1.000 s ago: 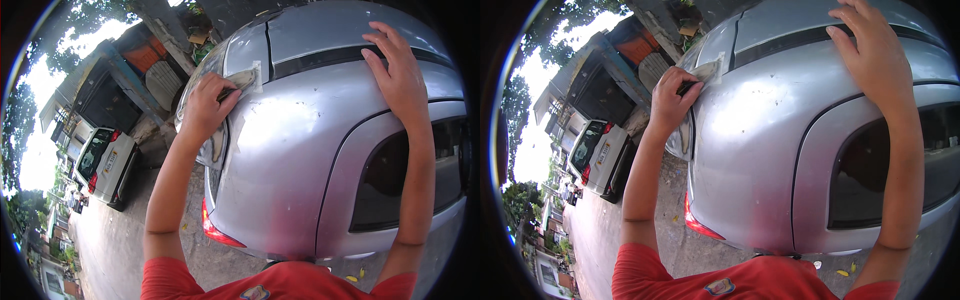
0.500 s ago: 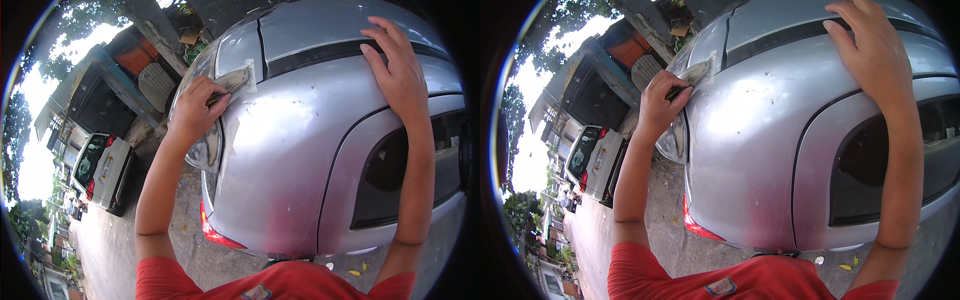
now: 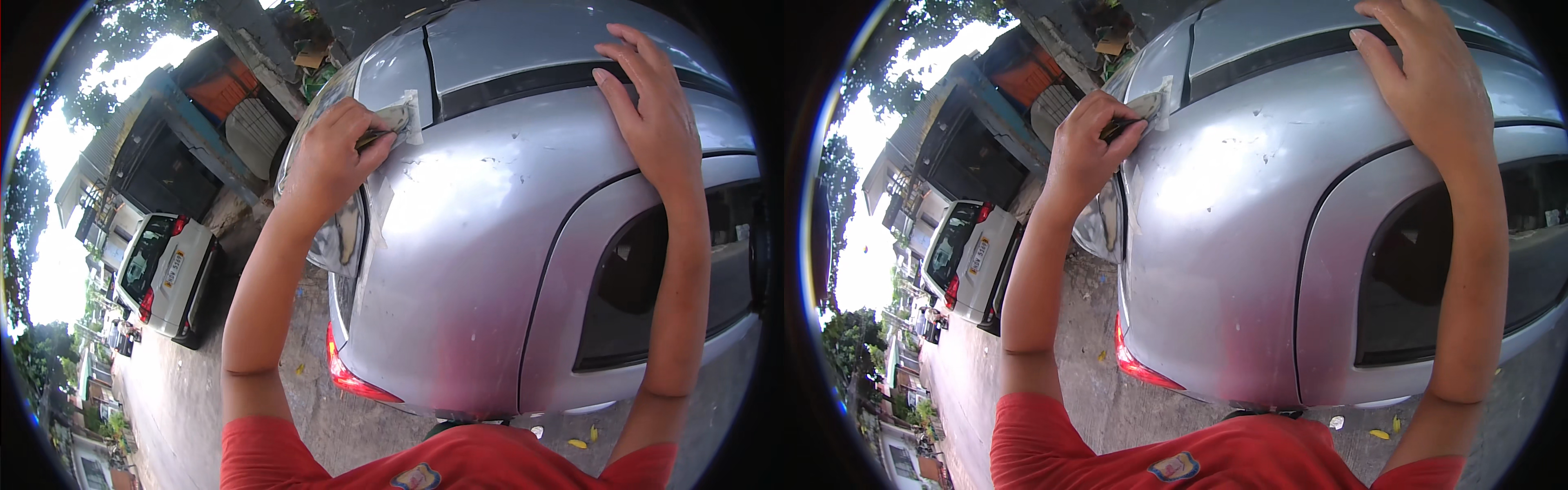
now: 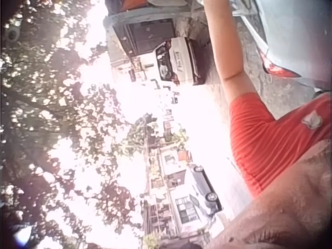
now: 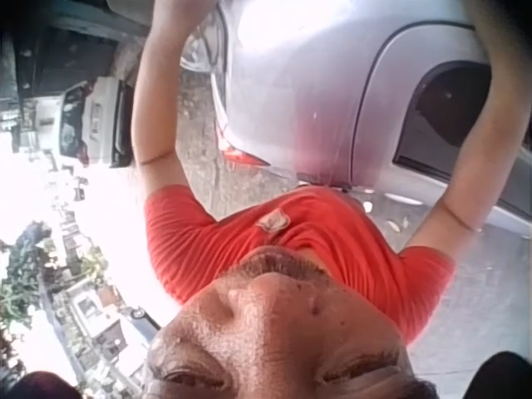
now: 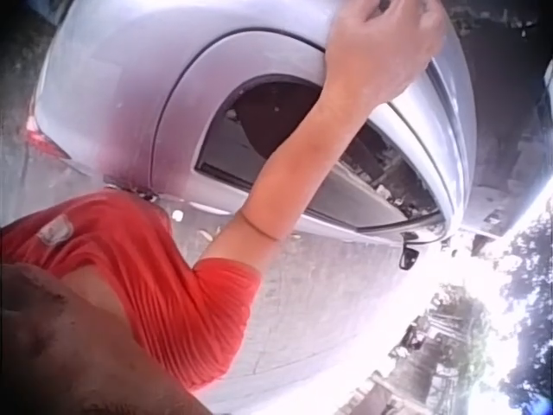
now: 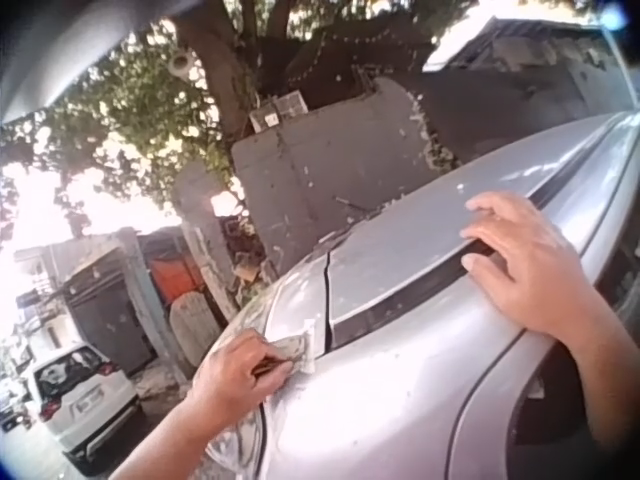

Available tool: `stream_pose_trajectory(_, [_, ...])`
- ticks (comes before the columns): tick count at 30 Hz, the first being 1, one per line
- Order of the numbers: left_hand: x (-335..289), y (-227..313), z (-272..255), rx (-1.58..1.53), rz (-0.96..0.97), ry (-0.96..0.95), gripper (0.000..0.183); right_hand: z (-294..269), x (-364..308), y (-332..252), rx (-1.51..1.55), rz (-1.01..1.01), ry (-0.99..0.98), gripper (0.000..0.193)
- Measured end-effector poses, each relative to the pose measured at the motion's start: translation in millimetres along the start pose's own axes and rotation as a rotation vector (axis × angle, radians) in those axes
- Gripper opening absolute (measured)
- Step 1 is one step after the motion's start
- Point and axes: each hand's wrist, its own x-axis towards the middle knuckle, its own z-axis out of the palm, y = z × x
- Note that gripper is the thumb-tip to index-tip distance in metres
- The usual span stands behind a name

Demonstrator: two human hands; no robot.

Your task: Applying and smoothing body filler or adhesive to a car spoiler.

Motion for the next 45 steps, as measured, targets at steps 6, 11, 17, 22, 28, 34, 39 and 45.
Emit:
stream_pose_trajectory(6, [-12.5,-12.4,1.1,0.028,-0.028,0.011,0.015,4.7,0.2,-1.8,-0.025,-0.03,0.022,0.027])
stream_pose_trajectory(11, [-13.4,-2.5,-0.1,0.022,-0.064,0.021,0.014,-2.7,0.4,-1.0,-0.004,-0.015,0.001,0.027])
stream_pose_trajectory(17, [1.0,7.9,7.7,0.007,-0.115,0.048,0.014,2.2,0.1,-6.2,0.0,0.019,-0.002,0.028])
stream_pose_trajectory(22, [5.4,23.2,9.9,-0.014,-0.215,0.063,0.015,-1.8,-1.8,-2.7,-0.042,-0.025,0.017,0.029])
stream_pose_trajectory(28, [14.4,35.6,10.5,0.068,-0.281,0.068,0.017,-29.1,1.2,-41.6,0.023,0.098,0.035,0.027])
stream_pose_trajectory(34, [21.0,45.7,13.4,0.155,-0.393,0.044,0.028,-20.5,-0.4,-15.8,0.101,0.014,-0.004,0.023])
stream_pose_trajectory(39, [34.6,50.6,12.9,0.279,-0.384,-0.029,0.03,-15.6,-6.4,-8.6,0.122,0.02,0.053,0.021])
stream_pose_trajectory(45, [45.6,56.2,7.4,0.312,-0.471,-0.093,0.031,-3.7,-7.1,-7.1,0.203,0.0,0.101,0.022])
